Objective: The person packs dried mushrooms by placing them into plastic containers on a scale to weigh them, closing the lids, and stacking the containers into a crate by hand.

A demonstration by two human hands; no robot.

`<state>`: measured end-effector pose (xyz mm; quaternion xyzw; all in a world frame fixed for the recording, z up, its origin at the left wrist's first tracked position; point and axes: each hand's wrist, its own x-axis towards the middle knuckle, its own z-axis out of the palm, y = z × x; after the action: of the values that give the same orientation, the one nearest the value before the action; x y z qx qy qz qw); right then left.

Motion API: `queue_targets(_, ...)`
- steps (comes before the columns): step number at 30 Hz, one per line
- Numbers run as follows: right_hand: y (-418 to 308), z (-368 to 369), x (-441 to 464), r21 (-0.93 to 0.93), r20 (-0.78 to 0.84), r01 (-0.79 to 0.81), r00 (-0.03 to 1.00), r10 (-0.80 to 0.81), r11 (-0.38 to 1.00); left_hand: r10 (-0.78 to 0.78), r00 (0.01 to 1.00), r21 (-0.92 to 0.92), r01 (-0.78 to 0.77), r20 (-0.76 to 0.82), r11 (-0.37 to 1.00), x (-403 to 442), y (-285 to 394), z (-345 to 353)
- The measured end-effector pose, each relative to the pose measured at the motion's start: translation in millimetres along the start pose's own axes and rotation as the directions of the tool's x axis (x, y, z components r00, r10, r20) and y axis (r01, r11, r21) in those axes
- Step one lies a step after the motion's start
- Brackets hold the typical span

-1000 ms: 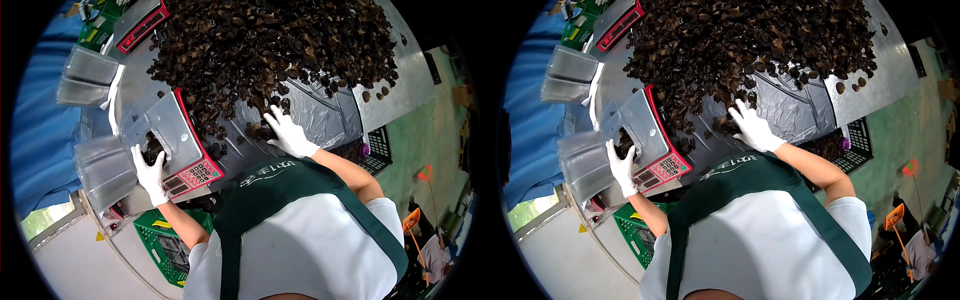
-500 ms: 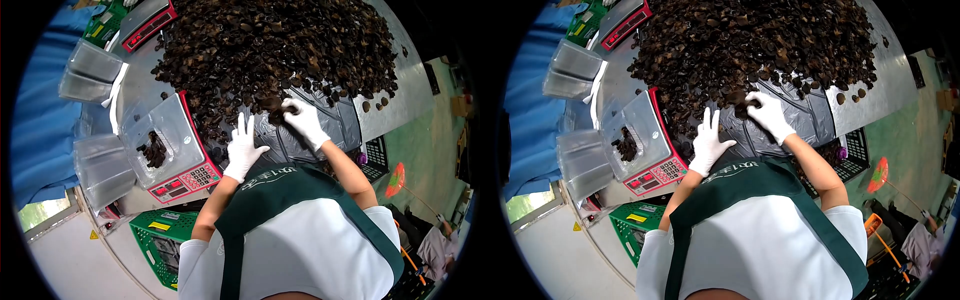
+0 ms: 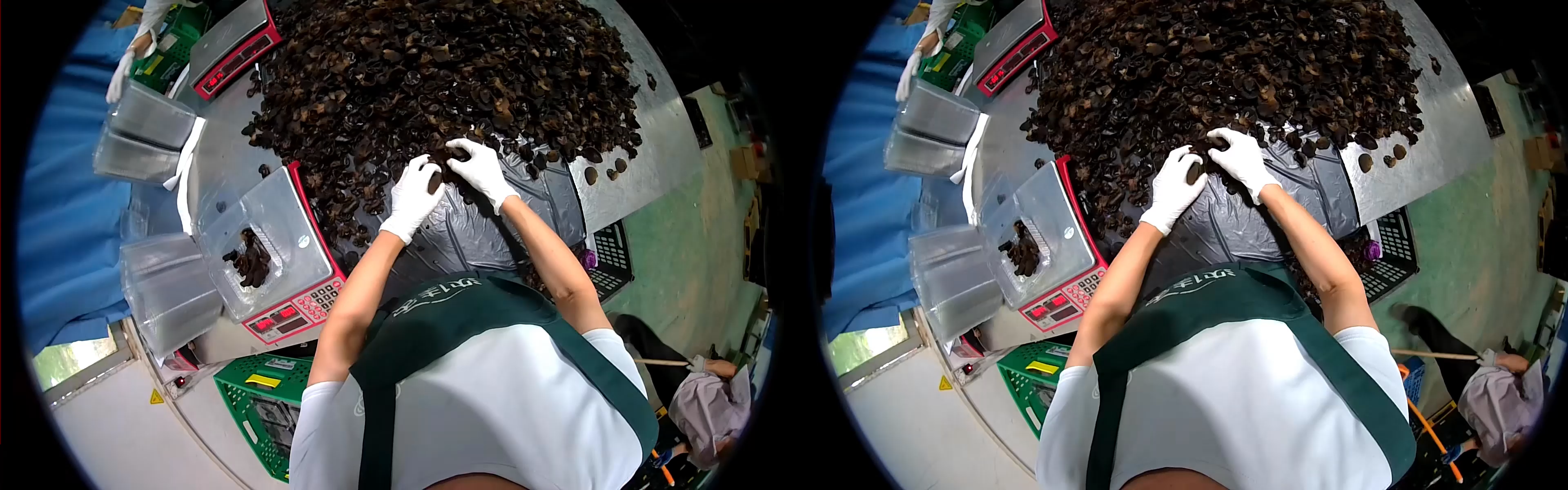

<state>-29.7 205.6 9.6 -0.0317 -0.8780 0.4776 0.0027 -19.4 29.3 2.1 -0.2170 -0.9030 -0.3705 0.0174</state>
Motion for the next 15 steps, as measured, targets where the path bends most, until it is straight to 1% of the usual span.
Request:
queue_targets(1,-3.3,1.1,-4.8,0.121,0.021,-0.027,0.999,0.025,0.992,0.015,0.999,-0.116,-0.018,-0.032,0.993,0.0,-1.9,-5.8)
queue_targets(2,-8.5,11.4,-22.6,0.149,-0.11,0.081,0.992,-0.065,0.985,0.0,0.982,-0.276,-0.053,-0.189,0.96,-11.9,-0.6,-11.9)
queue_targets(3,0.3,20.2,-30.2,0.079,-0.188,0.245,0.956,-0.227,0.966,-0.042,0.969,-0.349,-0.047,-0.242,0.936,-18.8,6.0,-19.5)
queue_targets(4,-8.3,19.2,-39.9,0.146,-0.173,0.209,0.968,-0.183,0.967,-0.156,0.96,-0.514,0.015,-0.232,0.858,-29.0,1.8,-16.2)
queue_targets(5,-17.6,18.4,-49.9,0.212,-0.153,0.17,0.978,-0.139,0.962,-0.267,0.943,-0.662,0.07,-0.2,0.746,-40.3,-2.0,-12.3)
queue_targets(6,-24.1,18.5,-57.4,0.246,-0.11,0.094,0.992,-0.068,0.965,-0.436,0.9,-0.882,0.201,-0.005,0.427,-47.7,11.4,-23.1)
queue_targets(7,-27.5,22.4,-63.9,0.254,-0.106,0.075,0.993,-0.049,0.964,-0.565,0.811,-0.906,0.341,0.149,0.25,-54.9,14.1,-30.6)
queue_targets(8,-33.0,24.1,-69.3,0.302,-0.051,0.029,0.999,-0.014,0.953,-0.547,0.787,-0.928,0.37,0.285,0.05,-62.1,12.5,-32.7)
queue_targets(9,-40.1,23.8,-72.2,0.348,0.003,-0.018,1.0,0.018,0.937,-0.5,0.762,-0.908,0.391,0.411,-0.15,-68.2,11.1,-34.4)
queue_targets(10,-36.0,32.6,-74.3,0.26,-0.063,0.115,0.993,-0.102,0.959,-0.474,0.734,-0.871,0.454,0.486,-0.189,-72.2,14.5,-38.9)
queue_targets(11,-38.6,34.7,-78.4,0.25,-0.014,0.076,0.997,-0.075,0.965,-0.398,0.743,-0.84,0.44,0.539,-0.316,-75.6,10.5,-35.7)
queue_targets(13,-45.3,39.4,-79.7,0.135,-0.034,0.195,0.981,-0.193,0.971,-0.381,0.75,-0.821,0.373,0.541,-0.433,-69.4,27.4,-43.7)
queue_targets(14,-49.9,40.9,-80.6,0.035,-0.031,0.269,0.963,-0.268,0.962,-0.358,0.772,-0.824,0.357,0.526,-0.44,-69.5,21.4,-39.7)
queue_targets(15,-62.3,38.7,-83.5,-0.092,0.019,0.356,0.934,-0.356,0.93,-0.334,0.793,-0.826,0.342,0.509,-0.448,-69.1,15.0,-36.2)
